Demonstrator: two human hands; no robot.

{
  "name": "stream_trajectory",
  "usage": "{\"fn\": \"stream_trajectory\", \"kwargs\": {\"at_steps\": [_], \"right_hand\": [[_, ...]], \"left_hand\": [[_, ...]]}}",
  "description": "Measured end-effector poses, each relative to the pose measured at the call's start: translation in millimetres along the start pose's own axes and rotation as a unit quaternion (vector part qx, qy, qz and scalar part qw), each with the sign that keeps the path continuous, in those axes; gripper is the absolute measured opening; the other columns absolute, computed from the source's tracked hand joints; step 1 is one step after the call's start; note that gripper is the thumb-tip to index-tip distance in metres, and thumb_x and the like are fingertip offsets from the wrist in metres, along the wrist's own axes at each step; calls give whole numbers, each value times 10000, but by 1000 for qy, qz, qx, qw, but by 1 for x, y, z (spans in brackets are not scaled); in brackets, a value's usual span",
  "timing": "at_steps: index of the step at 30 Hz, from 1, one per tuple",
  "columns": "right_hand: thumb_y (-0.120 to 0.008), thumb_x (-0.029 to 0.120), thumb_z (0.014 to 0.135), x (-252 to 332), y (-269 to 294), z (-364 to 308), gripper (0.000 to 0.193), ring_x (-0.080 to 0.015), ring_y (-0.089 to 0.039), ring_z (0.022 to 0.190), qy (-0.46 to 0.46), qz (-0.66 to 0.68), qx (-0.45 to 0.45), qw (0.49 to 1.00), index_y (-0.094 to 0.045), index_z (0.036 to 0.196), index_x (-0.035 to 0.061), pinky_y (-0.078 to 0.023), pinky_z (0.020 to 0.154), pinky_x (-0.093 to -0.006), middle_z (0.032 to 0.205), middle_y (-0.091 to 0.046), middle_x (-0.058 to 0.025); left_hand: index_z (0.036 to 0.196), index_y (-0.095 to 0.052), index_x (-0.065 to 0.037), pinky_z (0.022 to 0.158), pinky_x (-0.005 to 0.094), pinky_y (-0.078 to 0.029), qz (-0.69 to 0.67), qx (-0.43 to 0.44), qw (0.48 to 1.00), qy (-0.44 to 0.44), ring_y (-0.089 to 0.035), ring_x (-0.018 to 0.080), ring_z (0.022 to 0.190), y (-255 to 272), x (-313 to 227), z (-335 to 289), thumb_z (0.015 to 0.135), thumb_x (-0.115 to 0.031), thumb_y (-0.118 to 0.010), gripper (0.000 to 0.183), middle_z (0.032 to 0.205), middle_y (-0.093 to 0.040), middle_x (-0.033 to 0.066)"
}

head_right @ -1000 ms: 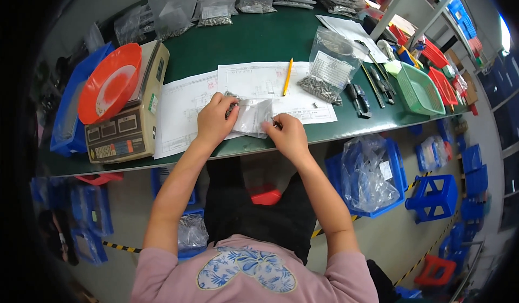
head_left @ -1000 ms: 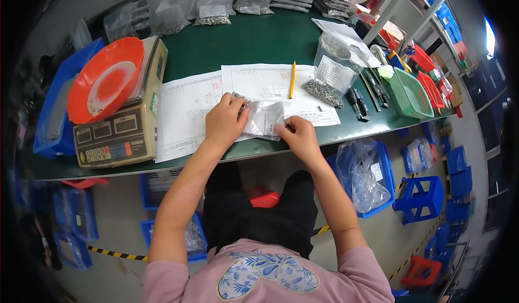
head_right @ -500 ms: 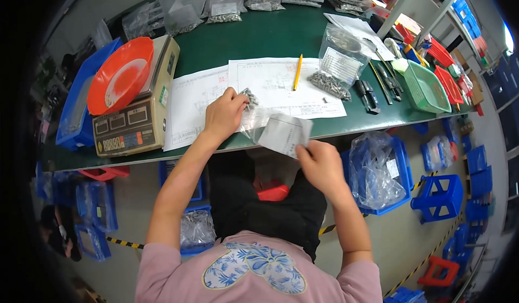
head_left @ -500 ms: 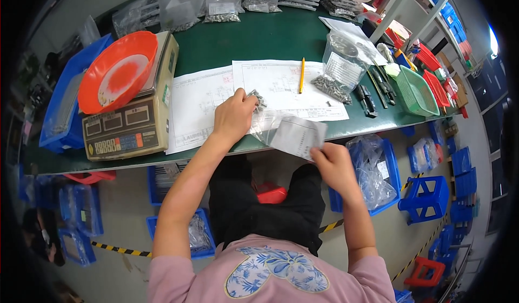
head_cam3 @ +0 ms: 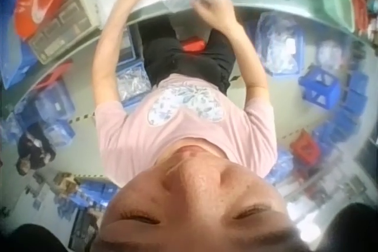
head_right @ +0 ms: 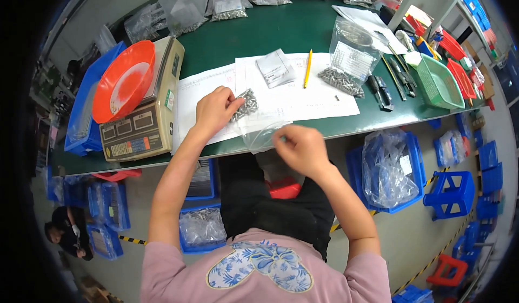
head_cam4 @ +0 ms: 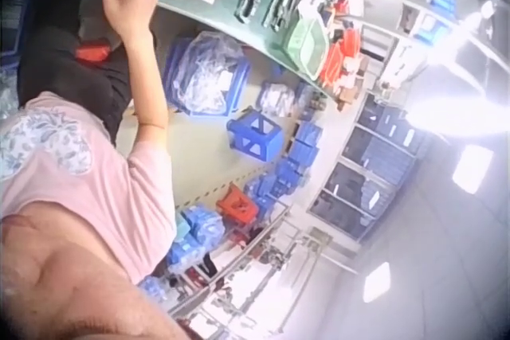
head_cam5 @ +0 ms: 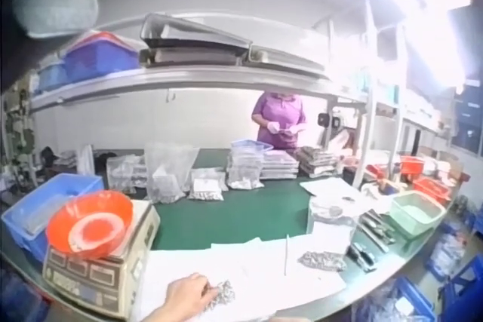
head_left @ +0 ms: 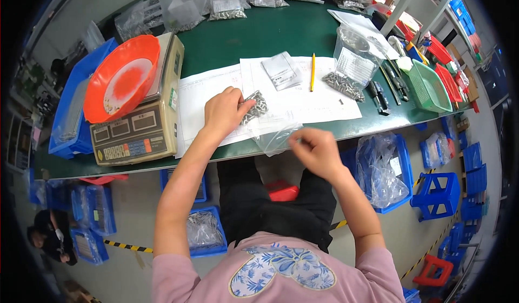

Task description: Sorting small hardware components and packaging them into plastic bags for inventory or shipping.

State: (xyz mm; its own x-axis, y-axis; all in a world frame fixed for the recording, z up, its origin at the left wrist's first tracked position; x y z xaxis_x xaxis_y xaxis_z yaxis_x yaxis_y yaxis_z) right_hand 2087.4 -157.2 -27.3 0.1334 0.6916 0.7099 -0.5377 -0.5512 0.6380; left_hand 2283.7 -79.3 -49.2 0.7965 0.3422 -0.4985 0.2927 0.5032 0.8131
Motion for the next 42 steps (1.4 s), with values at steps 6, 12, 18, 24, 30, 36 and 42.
{"fn": "stream_trajectory", "kwargs": {"at_steps": [6, 12, 18, 24, 30, 36, 42], "right_hand": [[-570, 137, 715, -7, -21, -1, 101, -279, -567, 588, 48, -143, -31, 988, -614, 787, 81, -440, 489, -368, 689, -591, -69], [-598, 158, 712, -2, -33, 21, 94, -286, -549, 543, 51, -174, -45, 982, -601, 723, 65, -421, 476, -365, 624, -556, -90], [-618, 210, 718, -1, -43, 34, 153, -276, -560, 535, 42, -181, -44, 982, -592, 693, 62, -422, 471, -363, 598, -561, -85], [-628, 232, 707, -3, -43, 26, 172, -276, -567, 537, 21, -222, -50, 973, -604, 714, 62, -429, 476, -363, 579, -563, -93], [-603, 215, 712, -3, -41, 21, 152, -298, -562, 550, 0, -188, -59, 980, -596, 735, 65, -426, 480, -386, 563, -560, -99], [-627, 53, 704, 9, -26, -16, 121, -65, -481, 454, -58, 32, -67, 996, -595, 816, 21, -355, 424, -220, 523, -511, -15], [-608, -2, 742, 8, -15, -62, 79, -24, -465, 507, -69, 247, -34, 966, -604, 821, -9, -344, 429, -187, 634, -558, -25]], "left_hand": [[655, -497, -53, 498, 361, -410, 11, -35, 993, -111, -538, 265, 570, 6, -17, 9, 766, -266, -605, 263, 639, -523, 82], [665, -489, -59, 476, 338, -399, 68, -85, 986, -123, -524, 246, 543, 17, 2, 18, 754, -263, -620, 258, 651, -519, 66], [722, -542, -55, 496, 271, -377, -28, -207, 978, 3, -498, 164, 544, 30, 11, -4, 780, -214, -601, 179, 646, -517, 45], [773, -564, -5, 500, 170, -287, -372, -113, 910, 145, -337, 12, 561, 18, -5, -79, 834, -103, -528, 121, 656, -477, -55], [835, -559, -4, 589, 156, -329, -554, 20, 805, 209, -410, 17, 653, -8, -35, -132, 826, -56, -509, 73, 726, -502, -23], [928, -549, -18, 477, 158, -268, -688, 154, 653, 277, -338, 2, 566, -46, -55, -143, 877, -151, -459, 168, 720, -480, -20], [998, -502, -39, 473, 160, -267, -801, 228, 479, 276, -324, 20, 546, -65, -89, -145, 909, -209, -426, 207, 746, -462, -22]]}}
Point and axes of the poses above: each hand's wrist, its own z-axis towards the middle knuckle, its own y-axis out of the back of the hand, x = y × z, the point moved 5 cm from there along z, towards the middle knuckle
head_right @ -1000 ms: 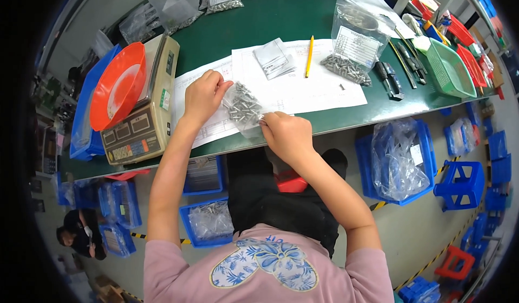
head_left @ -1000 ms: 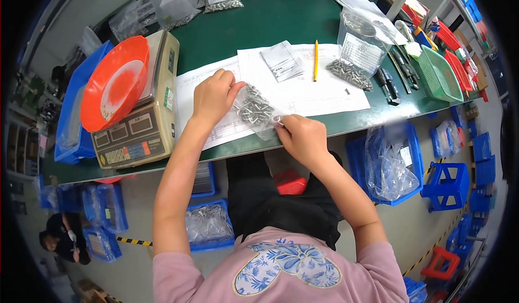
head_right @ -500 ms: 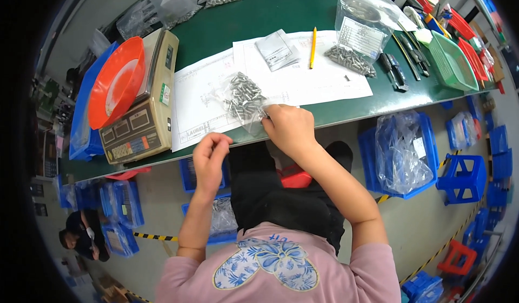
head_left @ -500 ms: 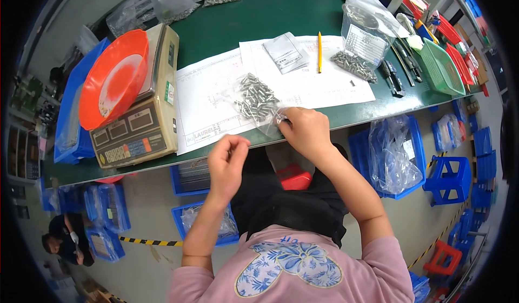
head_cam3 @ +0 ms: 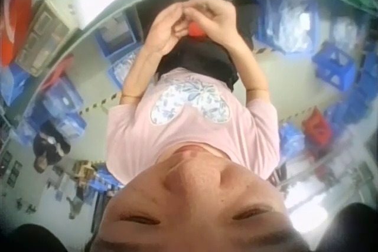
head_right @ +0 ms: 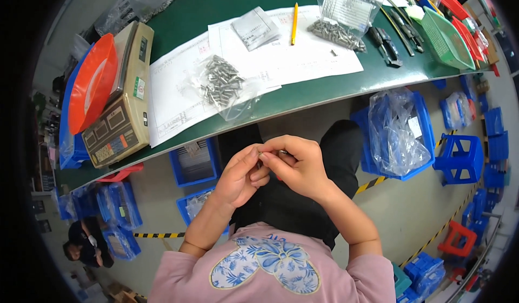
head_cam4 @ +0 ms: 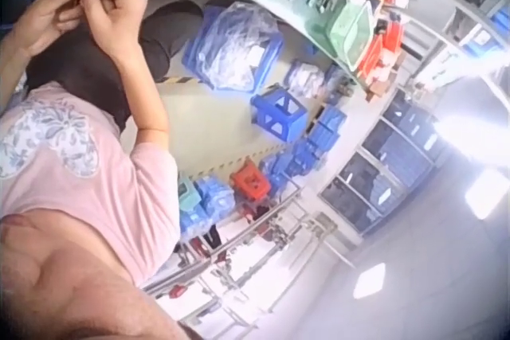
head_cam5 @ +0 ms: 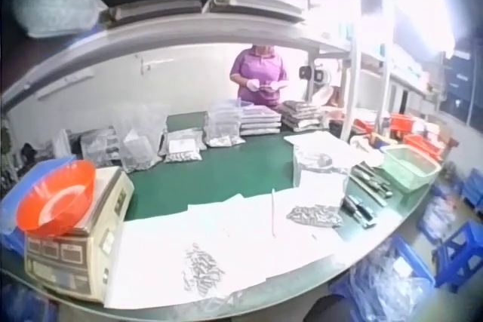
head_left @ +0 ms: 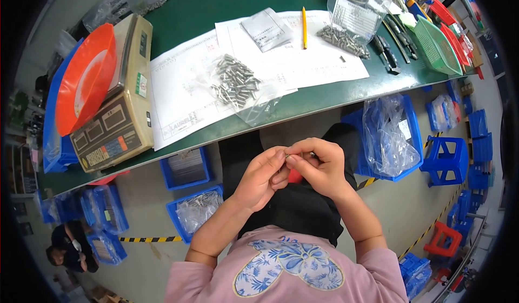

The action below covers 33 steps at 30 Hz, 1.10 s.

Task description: Sorting small hardware components and packaging them into plastic bags for inventory or shipping.

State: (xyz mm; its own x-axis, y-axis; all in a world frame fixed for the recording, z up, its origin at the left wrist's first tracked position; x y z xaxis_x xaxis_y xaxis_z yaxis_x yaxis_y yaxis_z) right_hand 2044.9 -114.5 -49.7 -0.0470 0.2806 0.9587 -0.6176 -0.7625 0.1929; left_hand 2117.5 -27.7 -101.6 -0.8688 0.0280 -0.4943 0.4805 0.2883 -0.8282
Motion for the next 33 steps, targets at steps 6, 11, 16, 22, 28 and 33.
{"fn": "stream_trajectory", "kwargs": {"at_steps": [6, 11, 16, 22, 28, 33], "right_hand": [[-613, 72, 673, 3, 23, -11, 251, -166, -506, 441, -24, -140, -5, 990, -516, 902, 34, -373, 418, -264, 554, -489, -32], [-618, 22, 601, 21, 29, -8, 196, -156, -501, 450, 173, -276, -17, 945, -562, 782, 72, -362, 414, -267, 560, -507, -9], [-648, 30, 575, 28, 29, -8, 183, -143, -487, 462, 240, -278, -36, 929, -597, 741, 87, -345, 416, -254, 569, -503, 0], [-655, 46, 577, 31, 30, -9, 181, -152, -490, 490, 233, -274, -27, 933, -599, 746, 79, -350, 432, -261, 608, -503, -11], [-645, 53, 591, 34, 26, -11, 186, -155, -483, 496, 206, -330, -14, 921, -575, 760, 88, -362, 461, -268, 614, -468, -9], [-669, 129, 613, 27, 24, -12, 172, -159, -477, 486, 212, -343, -13, 915, -531, 710, 98, -362, 459, -272, 606, -452, -10]], "left_hand": [[929, -496, -36, 478, 157, -292, -64, -15, 998, 2, -336, 23, 541, -2, 3, 4, 876, -161, -488, 136, 756, -444, -3], [877, -465, -44, 465, 158, -297, -73, -1, 997, 8, -337, 34, 542, -10, 4, 1, 877, -170, -477, 126, 773, -420, 4], [934, -499, -25, 473, 158, -284, -66, -7, 998, -8, -331, 23, 539, -9, 5, -2, 881, -145, -481, 132, 769, -451, 11], [937, -520, -23, 458, 162, -267, 9, -43, 999, -32, -333, 22, 525, -10, 5, -2, 858, -127, -528, 131, 727, -486, -3], [929, -531, -9, 437, 152, -231, 143, -93, 980, -100, -324, 4, 506, -8, 0, -6, 836, -119, -571, 149, 675, -492, -24], [908, -553, -2, 457, 140, -248, 197, -105, 965, -138, -344, -3, 525, -5, -4, -8, 830, -105, -579, 133, 688, -502, -22]]}}
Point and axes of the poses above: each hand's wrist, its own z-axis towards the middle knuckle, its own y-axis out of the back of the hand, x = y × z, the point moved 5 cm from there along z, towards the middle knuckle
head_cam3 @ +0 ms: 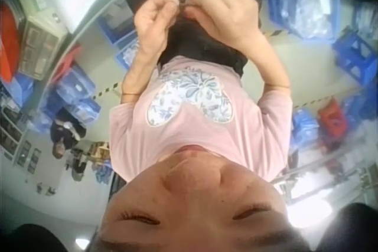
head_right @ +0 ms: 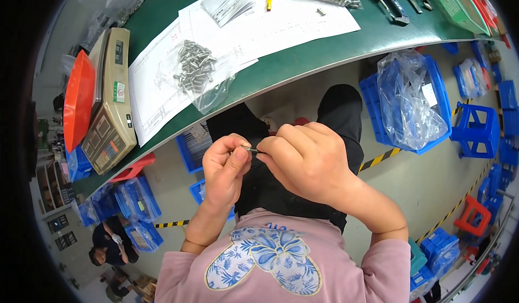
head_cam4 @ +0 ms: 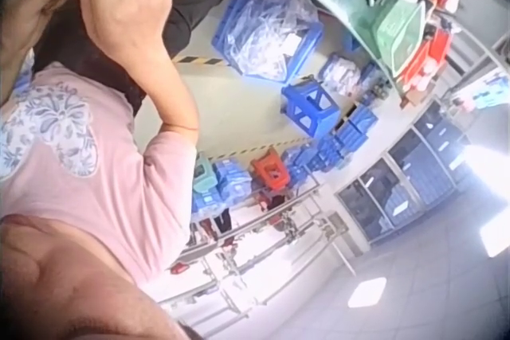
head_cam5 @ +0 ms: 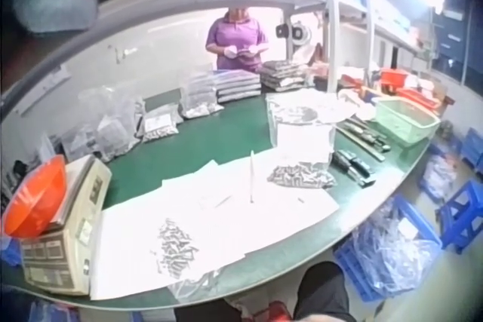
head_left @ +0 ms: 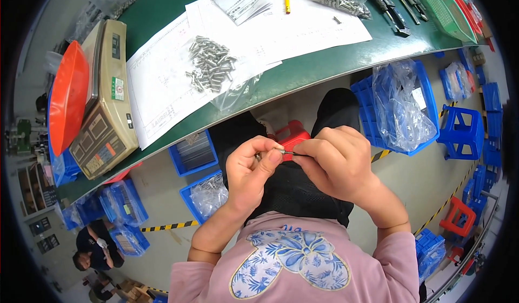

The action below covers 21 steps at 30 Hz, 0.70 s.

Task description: Sorting small hardware components and packaging them into plastic bags for inventory or shipping.

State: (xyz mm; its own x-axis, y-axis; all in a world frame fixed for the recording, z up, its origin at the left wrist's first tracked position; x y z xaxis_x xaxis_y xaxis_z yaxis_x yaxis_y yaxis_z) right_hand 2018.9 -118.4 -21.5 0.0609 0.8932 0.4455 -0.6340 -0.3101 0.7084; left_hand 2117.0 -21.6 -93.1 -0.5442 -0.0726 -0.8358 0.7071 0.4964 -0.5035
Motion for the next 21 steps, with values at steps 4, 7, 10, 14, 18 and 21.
{"fn": "stream_trajectory", "kwargs": {"at_steps": [4, 7, 10, 14, 18, 21], "right_hand": [[-679, 167, 619, 2, -1, -3, 195, -165, -482, 481, -6, -37, 23, 999, -524, 715, 98, -361, 455, -275, 593, -457, -8], [-680, 182, 633, -2, -6, -3, 203, -172, -490, 478, -37, -57, 71, 995, -509, 700, 96, -361, 452, -279, 583, -466, -9], [-680, 192, 649, -5, -5, -2, 217, -175, -498, 483, -62, 14, 58, 996, -486, 672, 98, -364, 457, -283, 588, -480, -10], [-680, 206, 659, -11, -7, -8, 209, -179, -504, 495, -54, 5, 71, 996, -503, 699, 101, -375, 476, -284, 604, -495, -9], [-679, 204, 658, -10, -3, -2, 204, -186, -507, 525, -79, 45, 52, 995, -520, 728, 96, -394, 528, -288, 615, -493, -12], [-678, 202, 661, -12, -2, -10, 204, -187, -508, 548, -19, 14, 34, 999, -515, 722, 95, -402, 557, -300, 628, -493, -14]], "left_hand": [[874, -568, 12, 498, 137, -296, 45, -13, 998, -34, -370, 0, 559, -1, -4, 0, 819, -68, -583, 98, 715, -512, -17], [860, -570, 20, 514, 141, -315, 89, -15, 994, -68, -380, 2, 575, 2, -7, 2, 811, -44, -585, 82, 733, -514, -11], [854, -570, 23, 517, 145, -320, 100, -19, 992, -73, -383, 3, 580, 2, -8, 2, 807, -35, -586, 76, 744, -515, -4], [852, -568, 24, 518, 145, -319, 79, -13, 995, -59, -385, 2, 583, 2, -7, 3, 808, -35, -586, 76, 745, -513, -3], [851, -568, 21, 514, 145, -315, 76, -28, 996, -46, -386, 1, 581, 3, -7, 3, 807, -37, -587, 75, 732, -512, -10], [847, -569, 17, 510, 142, -309, 78, -36, 996, -32, -387, -2, 575, 6, -7, 2, 807, -43, -590, 74, 715, -509, -20]]}}
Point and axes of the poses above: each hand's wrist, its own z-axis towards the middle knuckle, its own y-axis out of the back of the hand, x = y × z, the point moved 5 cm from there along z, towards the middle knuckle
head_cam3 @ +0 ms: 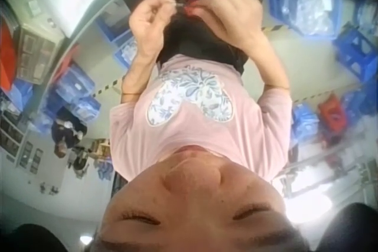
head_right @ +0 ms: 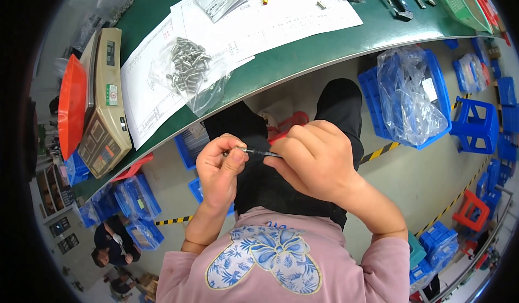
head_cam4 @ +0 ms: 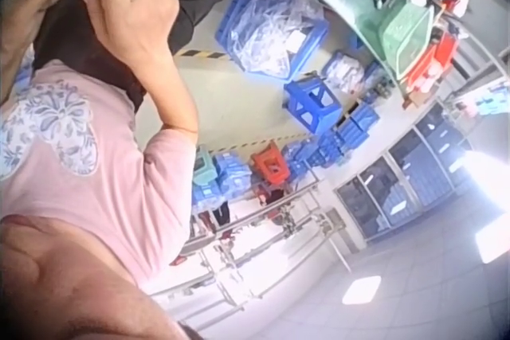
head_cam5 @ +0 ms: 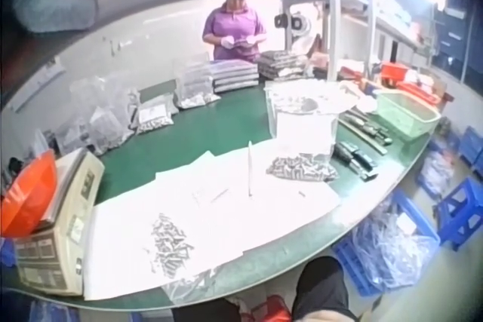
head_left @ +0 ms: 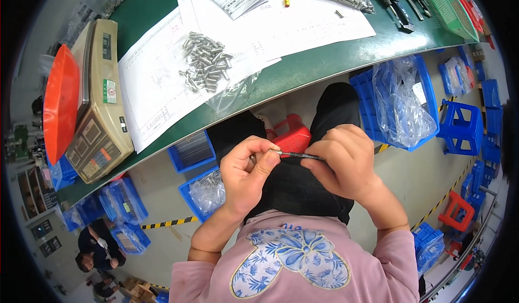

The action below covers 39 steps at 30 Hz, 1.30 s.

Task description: Sorting small hardware components and packaging them into plastic bags for inventory or shipping.

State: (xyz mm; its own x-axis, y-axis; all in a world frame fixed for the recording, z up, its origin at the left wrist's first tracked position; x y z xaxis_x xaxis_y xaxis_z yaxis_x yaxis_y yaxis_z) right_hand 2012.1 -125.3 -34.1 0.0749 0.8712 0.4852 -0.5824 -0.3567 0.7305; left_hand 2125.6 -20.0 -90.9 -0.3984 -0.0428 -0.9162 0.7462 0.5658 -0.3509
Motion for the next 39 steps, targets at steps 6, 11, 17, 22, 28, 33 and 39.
{"fn": "stream_trajectory", "kwargs": {"at_steps": [6, 11, 17, 22, 28, 33, 39], "right_hand": [[-645, 271, 703, -6, -1, -7, 221, -188, -515, 547, 11, 24, -74, 997, -517, 726, 93, -424, 590, -304, 639, -516, -10], [-633, 297, 716, -6, 0, -6, 233, -193, -521, 545, 10, 9, -19, 1000, -524, 737, 93, -440, 621, -306, 655, -539, -13], [-638, 292, 711, -11, -2, -16, 234, -192, -533, 562, 28, 2, -24, 999, -541, 765, 86, -445, 628, -310, 678, -558, -22], [-637, 281, 709, -13, -2, -15, 219, -192, -526, 551, -7, 30, -86, 996, -540, 738, 86, -446, 631, -313, 655, -545, -24], [-644, 271, 705, -12, -4, -13, 213, -191, -525, 546, 6, 25, -41, 999, -532, 718, 90, -451, 640, -317, 631, -529, -22], [-653, 277, 691, -13, -12, -20, 222, -183, -524, 545, -2, -1, -16, 1000, -527, 701, 95, -453, 660, -318, 642, -533, -19], [-660, 270, 680, -10, -10, -18, 231, -173, -518, 555, -1, -13, -28, 1000, -503, 648, 105, -450, 688, -321, 625, -516, -12]], "left_hand": [[844, -572, 13, 506, 138, -302, -2, 2, 1000, 5, -383, -4, 569, -2, 1, 1, 814, -53, -584, 74, 699, -505, -24], [845, -573, 12, 508, 136, -307, -14, 5, 1000, 25, -392, -4, 573, -3, 1, 1, 816, -54, -581, 73, 699, -510, -22], [846, -571, 18, 514, 138, -314, -18, 17, 999, 28, -403, 1, 579, -6, 2, 1, 815, -48, -579, 73, 696, -511, -16], [849, -570, 26, 524, 144, -326, -14, 25, 999, 31, -413, 9, 589, -6, 4, 2, 816, -43, -577, 77, 708, -516, -7], [851, -571, 30, 534, 151, -340, -4, 21, 999, 36, -414, 15, 594, -8, 5, 2, 814, -36, -577, 76, 715, -514, -2], [851, -570, 33, 538, 150, -344, 23, 30, 999, 20, -414, 14, 594, -10, 6, 0, 817, -36, -573, 77, 713, -511, -2], [860, -564, 34, 533, 147, -342, 28, 20, 999, 42, -408, 12, 591, -10, 8, -2, 818, -38, -575, 84, 695, -501, -12]]}}
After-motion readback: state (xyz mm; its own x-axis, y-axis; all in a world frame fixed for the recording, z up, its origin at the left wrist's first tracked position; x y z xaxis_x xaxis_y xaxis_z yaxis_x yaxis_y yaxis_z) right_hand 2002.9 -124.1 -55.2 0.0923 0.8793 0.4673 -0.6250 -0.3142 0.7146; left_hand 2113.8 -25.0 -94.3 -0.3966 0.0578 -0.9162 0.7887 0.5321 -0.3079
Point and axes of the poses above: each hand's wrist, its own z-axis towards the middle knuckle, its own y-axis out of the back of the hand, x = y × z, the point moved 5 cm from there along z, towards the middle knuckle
